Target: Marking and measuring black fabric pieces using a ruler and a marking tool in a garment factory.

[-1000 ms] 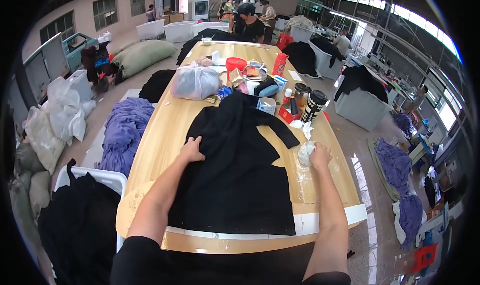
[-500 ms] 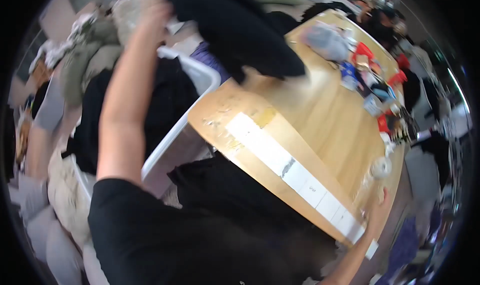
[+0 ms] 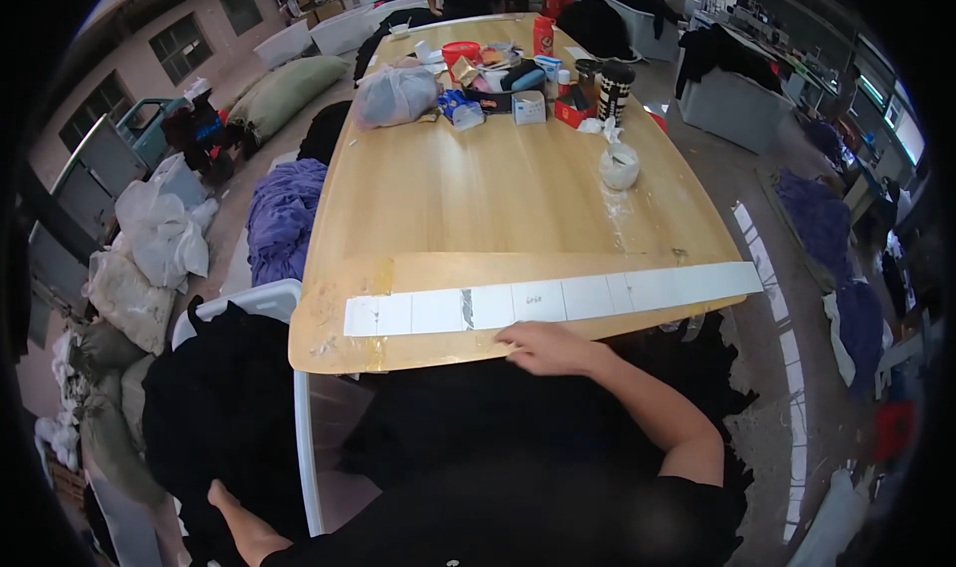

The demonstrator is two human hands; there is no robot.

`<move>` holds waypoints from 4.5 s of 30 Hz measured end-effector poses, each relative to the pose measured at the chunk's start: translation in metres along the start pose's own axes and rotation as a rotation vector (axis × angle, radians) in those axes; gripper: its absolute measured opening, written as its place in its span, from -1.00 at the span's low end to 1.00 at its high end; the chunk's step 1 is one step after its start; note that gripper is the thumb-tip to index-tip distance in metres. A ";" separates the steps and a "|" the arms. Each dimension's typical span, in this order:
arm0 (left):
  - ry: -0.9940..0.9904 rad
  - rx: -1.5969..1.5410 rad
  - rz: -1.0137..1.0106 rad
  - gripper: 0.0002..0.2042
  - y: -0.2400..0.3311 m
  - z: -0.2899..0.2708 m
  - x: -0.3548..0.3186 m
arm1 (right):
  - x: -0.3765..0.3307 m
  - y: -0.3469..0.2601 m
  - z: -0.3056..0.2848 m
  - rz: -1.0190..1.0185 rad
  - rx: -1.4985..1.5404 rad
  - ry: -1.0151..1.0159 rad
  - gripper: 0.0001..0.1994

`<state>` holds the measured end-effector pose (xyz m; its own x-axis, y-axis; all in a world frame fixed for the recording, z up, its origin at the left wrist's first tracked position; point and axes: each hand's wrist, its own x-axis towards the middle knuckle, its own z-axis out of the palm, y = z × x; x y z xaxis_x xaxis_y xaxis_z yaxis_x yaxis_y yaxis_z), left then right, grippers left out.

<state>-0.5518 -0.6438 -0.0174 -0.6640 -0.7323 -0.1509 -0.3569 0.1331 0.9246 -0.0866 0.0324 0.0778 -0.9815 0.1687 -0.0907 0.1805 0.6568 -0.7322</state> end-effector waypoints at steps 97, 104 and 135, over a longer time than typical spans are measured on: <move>-1.115 0.641 1.039 -0.75 0.049 0.229 -0.454 | -0.033 0.186 -0.051 0.541 0.402 0.846 -0.92; -1.046 0.562 1.252 -0.73 0.032 0.244 -0.452 | -0.041 0.175 -0.044 0.542 0.289 0.940 -0.90; -1.641 0.174 2.120 -0.52 -0.038 0.184 -0.809 | -0.059 0.140 -0.031 0.733 -0.051 0.968 -0.76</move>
<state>-0.1220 0.0668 0.0049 0.2537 0.9322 0.2582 0.9305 -0.3081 0.1982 -0.0017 0.1371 0.0017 -0.1958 0.9769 0.0856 0.6960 0.1999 -0.6897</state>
